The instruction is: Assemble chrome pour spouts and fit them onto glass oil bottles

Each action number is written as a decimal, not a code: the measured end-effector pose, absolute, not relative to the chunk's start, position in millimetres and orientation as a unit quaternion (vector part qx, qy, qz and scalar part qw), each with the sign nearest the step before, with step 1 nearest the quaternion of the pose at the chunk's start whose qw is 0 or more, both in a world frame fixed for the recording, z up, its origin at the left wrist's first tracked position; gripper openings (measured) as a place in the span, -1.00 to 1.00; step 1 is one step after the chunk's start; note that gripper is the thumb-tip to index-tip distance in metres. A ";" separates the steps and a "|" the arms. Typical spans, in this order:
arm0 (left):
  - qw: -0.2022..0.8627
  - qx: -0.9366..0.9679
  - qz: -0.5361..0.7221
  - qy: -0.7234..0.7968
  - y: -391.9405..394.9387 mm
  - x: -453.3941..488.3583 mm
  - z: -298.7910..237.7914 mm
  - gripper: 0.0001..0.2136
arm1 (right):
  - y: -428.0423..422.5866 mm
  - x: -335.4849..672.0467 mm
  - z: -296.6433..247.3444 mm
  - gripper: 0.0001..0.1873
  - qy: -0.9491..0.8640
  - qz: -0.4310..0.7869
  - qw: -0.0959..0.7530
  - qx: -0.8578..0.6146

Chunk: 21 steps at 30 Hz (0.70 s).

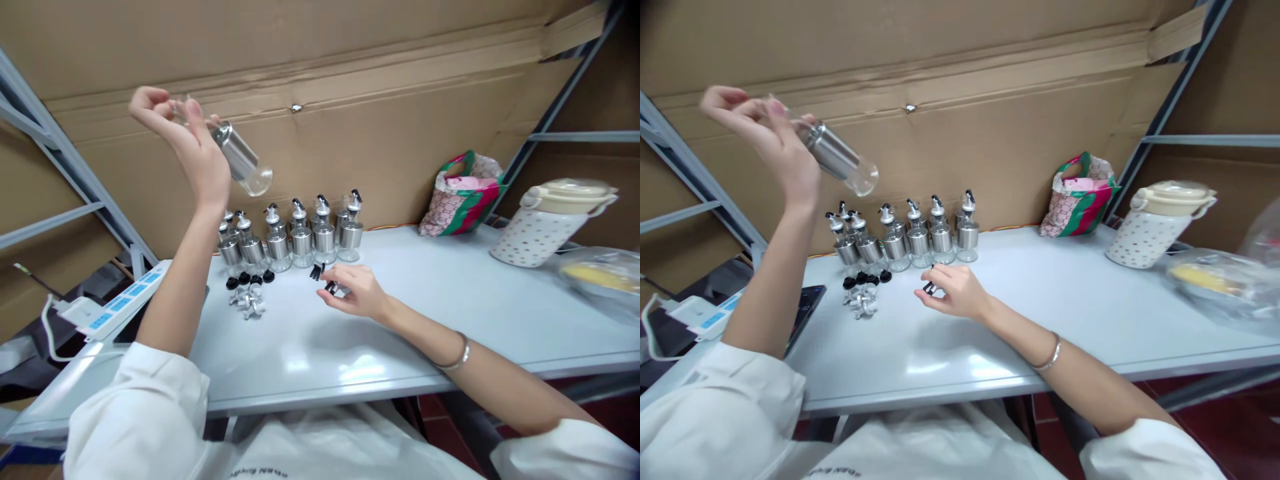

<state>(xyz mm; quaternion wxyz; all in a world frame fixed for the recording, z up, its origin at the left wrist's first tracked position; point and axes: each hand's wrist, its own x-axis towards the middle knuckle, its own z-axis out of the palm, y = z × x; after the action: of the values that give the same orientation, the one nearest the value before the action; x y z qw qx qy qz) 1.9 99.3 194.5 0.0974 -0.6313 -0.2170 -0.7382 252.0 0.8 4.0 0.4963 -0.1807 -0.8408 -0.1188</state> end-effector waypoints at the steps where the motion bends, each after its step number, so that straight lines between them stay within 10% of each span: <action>1: 0.090 -0.611 -0.758 -0.209 90.6 7.7 190.1 -0.80 | 0.3 251.5 4.3 -0.93 -0.843 -0.122 0.491 -0.183; 10: -0.159 -0.710 -0.642 -0.241 1.2 84.9 57.2 -0.74 | -0.9 253.7 6.3 -0.80 -0.851 -0.071 0.485 -0.190; 21: -0.213 -0.734 -0.581 -0.279 -17.3 83.4 0.2 -0.69 | 2.9 253.6 5.8 -0.60 -0.819 0.043 0.507 -0.265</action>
<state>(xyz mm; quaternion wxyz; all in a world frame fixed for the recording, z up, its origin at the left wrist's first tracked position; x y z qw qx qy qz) 83.4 -17.3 0.2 -0.2134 -0.7340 -0.2793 -0.5811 253.6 2.9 5.8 0.5068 -0.2649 -0.8192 0.0428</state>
